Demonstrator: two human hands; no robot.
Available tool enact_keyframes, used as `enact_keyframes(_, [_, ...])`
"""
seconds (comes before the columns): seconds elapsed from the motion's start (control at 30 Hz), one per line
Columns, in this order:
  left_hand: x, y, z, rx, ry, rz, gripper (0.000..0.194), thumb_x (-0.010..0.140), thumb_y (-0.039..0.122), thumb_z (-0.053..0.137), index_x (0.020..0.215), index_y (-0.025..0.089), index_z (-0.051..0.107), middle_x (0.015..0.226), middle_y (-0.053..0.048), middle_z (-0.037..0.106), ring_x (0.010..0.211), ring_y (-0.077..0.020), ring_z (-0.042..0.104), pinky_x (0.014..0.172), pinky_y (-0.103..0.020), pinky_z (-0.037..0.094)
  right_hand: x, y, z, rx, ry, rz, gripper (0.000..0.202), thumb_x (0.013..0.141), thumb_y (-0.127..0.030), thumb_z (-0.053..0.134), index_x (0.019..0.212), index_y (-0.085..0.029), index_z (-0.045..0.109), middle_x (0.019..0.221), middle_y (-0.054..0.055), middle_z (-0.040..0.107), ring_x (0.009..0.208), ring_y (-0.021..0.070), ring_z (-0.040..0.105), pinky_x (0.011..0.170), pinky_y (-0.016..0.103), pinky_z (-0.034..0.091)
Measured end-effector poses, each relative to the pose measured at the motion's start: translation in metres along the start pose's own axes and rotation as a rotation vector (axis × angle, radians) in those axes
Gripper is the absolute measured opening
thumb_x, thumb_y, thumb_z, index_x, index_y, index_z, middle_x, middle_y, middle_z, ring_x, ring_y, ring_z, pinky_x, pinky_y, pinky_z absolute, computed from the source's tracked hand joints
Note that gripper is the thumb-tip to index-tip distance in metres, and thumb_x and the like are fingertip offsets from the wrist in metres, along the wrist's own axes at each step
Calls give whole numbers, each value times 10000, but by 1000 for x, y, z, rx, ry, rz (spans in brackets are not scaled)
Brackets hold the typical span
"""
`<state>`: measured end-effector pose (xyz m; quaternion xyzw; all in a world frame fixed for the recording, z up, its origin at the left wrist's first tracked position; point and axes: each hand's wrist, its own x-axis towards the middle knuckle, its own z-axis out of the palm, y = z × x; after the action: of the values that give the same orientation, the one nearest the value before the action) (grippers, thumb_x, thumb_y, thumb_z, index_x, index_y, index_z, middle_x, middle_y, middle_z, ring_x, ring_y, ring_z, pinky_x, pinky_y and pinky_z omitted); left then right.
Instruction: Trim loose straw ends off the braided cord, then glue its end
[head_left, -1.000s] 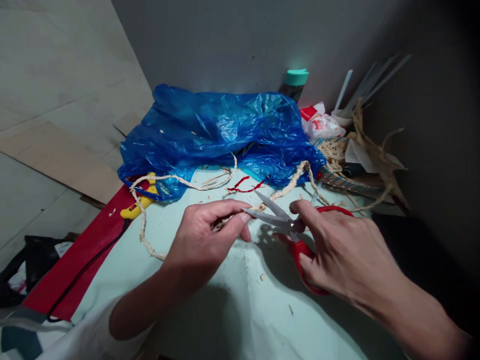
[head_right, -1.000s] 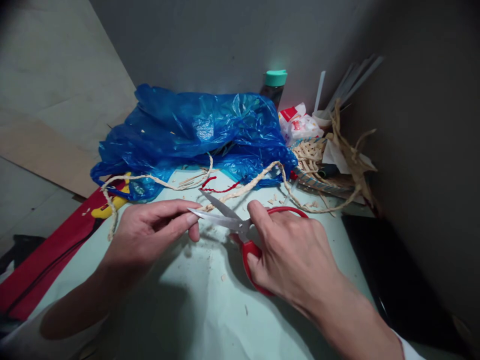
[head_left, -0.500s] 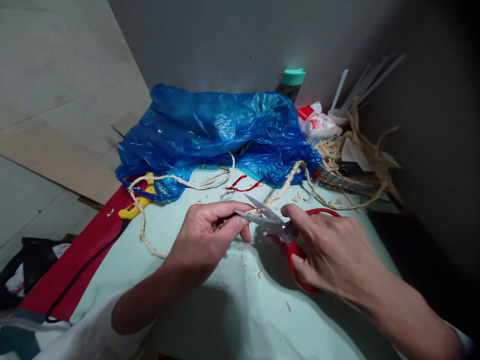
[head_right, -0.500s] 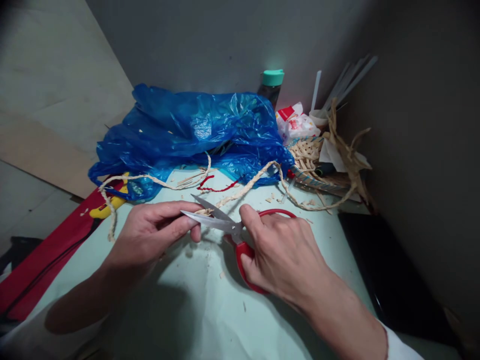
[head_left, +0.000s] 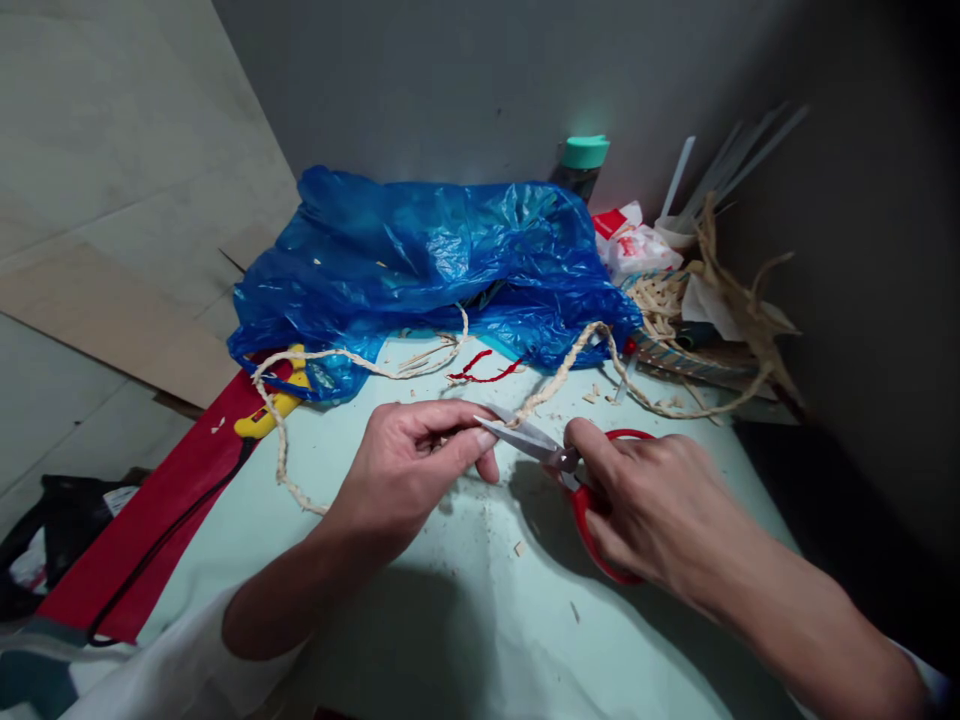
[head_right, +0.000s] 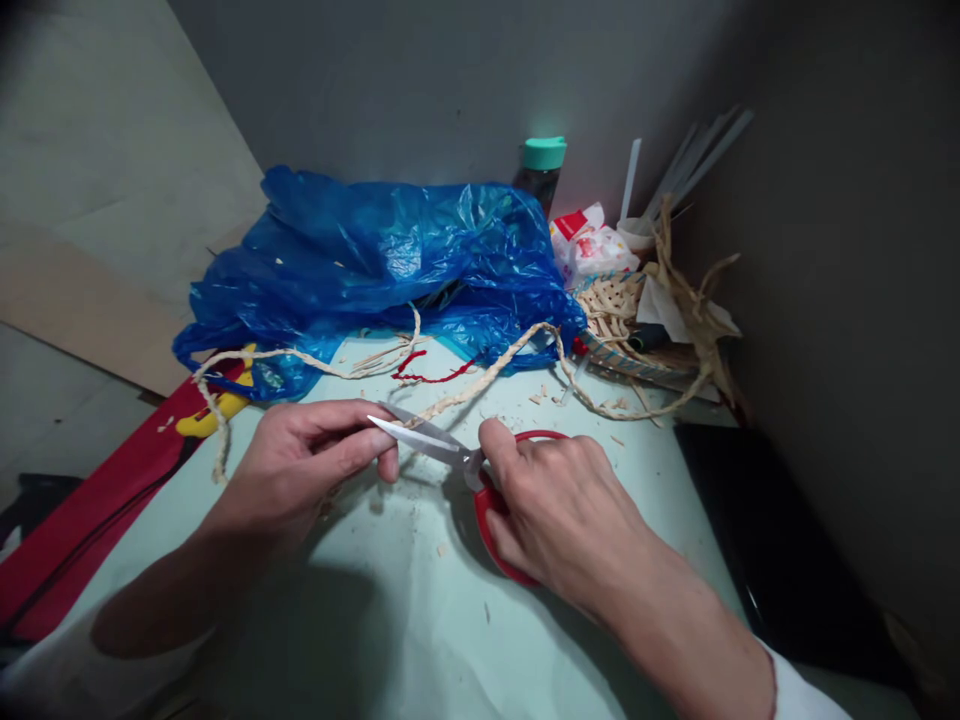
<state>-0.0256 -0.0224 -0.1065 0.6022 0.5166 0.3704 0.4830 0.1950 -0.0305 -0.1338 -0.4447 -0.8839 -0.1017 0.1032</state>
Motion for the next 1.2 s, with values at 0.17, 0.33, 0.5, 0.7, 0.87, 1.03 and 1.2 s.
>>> enact_keyframes(0.17, [-1, 1, 0, 64, 16, 12, 236, 820, 231, 606, 612, 183, 707, 702, -32, 688, 693, -145, 553, 536, -236, 352, 0, 0, 1, 26, -17, -8, 160, 775, -155, 376, 797, -182, 532, 434, -12, 486, 337, 157, 447, 464, 306, 147])
enact_keyframes(0.33, [2, 1, 0, 51, 4, 3, 242, 836, 250, 607, 633, 186, 720, 729, -32, 693, 723, -151, 554, 545, -237, 347, -1, 0, 2, 138, -140, 35, 171, 792, -156, 372, 863, -190, 525, 531, 4, 555, 435, 174, 519, 491, 304, 204])
enact_keyframes(0.5, [2, 0, 0, 54, -4, 23, 260, 846, 249, 603, 614, 177, 695, 704, -28, 663, 713, -145, 537, 558, -240, 346, 1, 0, 1, 155, -168, 56, 187, 794, -158, 363, 868, -190, 532, 530, 4, 553, 431, 177, 517, 495, 304, 197])
enact_keyframes(0.7, [1, 0, 0, 67, 8, 39, 270, 850, 263, 592, 611, 173, 680, 630, -8, 593, 614, -119, 451, 530, -244, 319, 4, -1, 0, 102, -152, 42, 156, 796, -176, 377, 838, -189, 526, 507, 8, 556, 396, 168, 493, 489, 301, 171])
enact_keyframes(0.87, [-1, 0, 2, 53, -32, 35, 256, 846, 239, 586, 621, 170, 687, 710, -27, 649, 694, -139, 526, 547, -246, 332, 6, -5, 2, 2, -135, 53, 135, 851, -244, 407, 835, -190, 529, 473, 19, 558, 367, 192, 485, 475, 306, 107])
enact_keyframes(1.03, [1, -1, 2, 39, 7, 22, 266, 859, 286, 620, 633, 164, 688, 624, 1, 591, 570, -100, 415, 509, -249, 294, 6, -1, 7, 35, -162, 56, 188, 851, -133, 378, 913, -157, 553, 452, 2, 533, 349, 181, 469, 445, 294, 134])
enact_keyframes(1.2, [2, -2, 1, -100, -20, 26, 170, 880, 300, 640, 795, 184, 731, 631, 8, 618, 597, -106, 450, 537, -252, 307, 8, 3, 2, 468, -89, 284, 90, 916, -223, 450, 899, -203, 536, 562, -1, 607, 450, 154, 539, 463, 254, 315])
